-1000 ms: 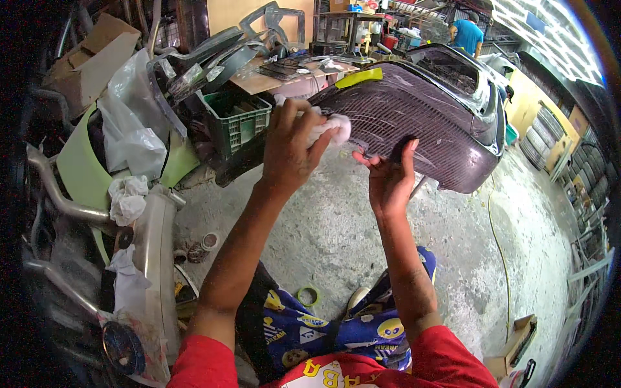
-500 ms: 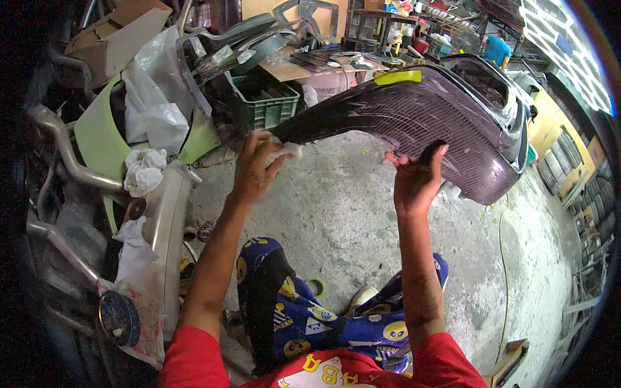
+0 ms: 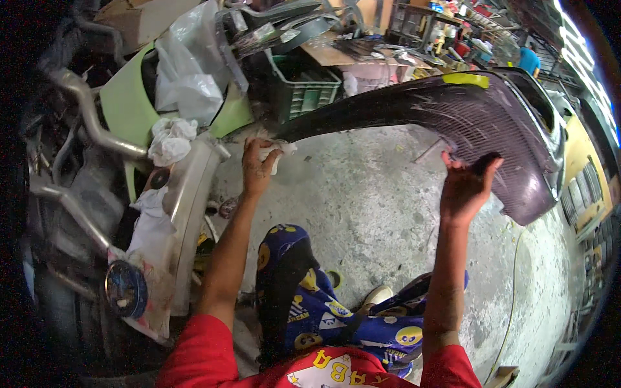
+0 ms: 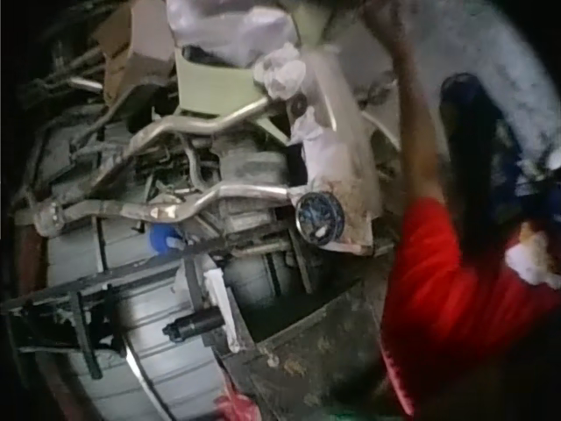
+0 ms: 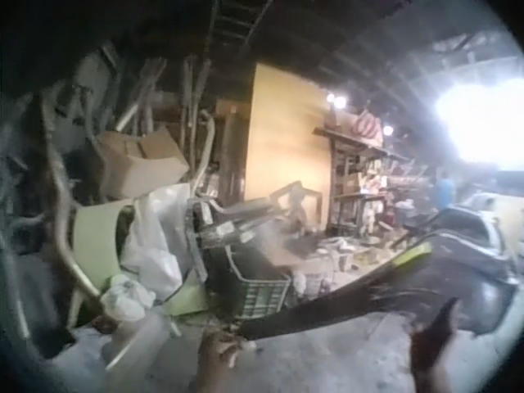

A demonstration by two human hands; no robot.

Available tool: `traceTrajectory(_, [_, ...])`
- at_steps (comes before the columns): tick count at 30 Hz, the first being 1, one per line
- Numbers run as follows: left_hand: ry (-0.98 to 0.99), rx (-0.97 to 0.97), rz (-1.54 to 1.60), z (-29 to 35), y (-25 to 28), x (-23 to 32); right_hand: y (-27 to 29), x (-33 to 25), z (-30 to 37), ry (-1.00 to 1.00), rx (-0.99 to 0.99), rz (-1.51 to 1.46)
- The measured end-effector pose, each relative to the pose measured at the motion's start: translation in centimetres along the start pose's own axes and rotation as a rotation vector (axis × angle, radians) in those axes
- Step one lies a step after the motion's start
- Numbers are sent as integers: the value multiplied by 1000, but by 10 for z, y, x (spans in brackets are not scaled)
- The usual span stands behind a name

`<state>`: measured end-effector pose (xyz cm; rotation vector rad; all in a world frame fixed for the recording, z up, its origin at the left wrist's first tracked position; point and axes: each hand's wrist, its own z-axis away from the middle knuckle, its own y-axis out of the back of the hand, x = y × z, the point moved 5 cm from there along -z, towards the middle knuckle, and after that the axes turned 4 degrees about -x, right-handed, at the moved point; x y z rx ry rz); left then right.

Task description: Sanding and cleaning a carbon fiber automotive component in a body shop.

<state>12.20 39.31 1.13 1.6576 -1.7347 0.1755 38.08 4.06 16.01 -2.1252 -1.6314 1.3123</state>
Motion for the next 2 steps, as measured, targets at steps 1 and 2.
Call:
traceTrajectory(1, [46,77,-12,8,6,-12,-4,1,1,-10,-2,-38])
traceTrajectory(2, [85,154,-15,13,7,-18,-1,1,-1,-17,-90,-27])
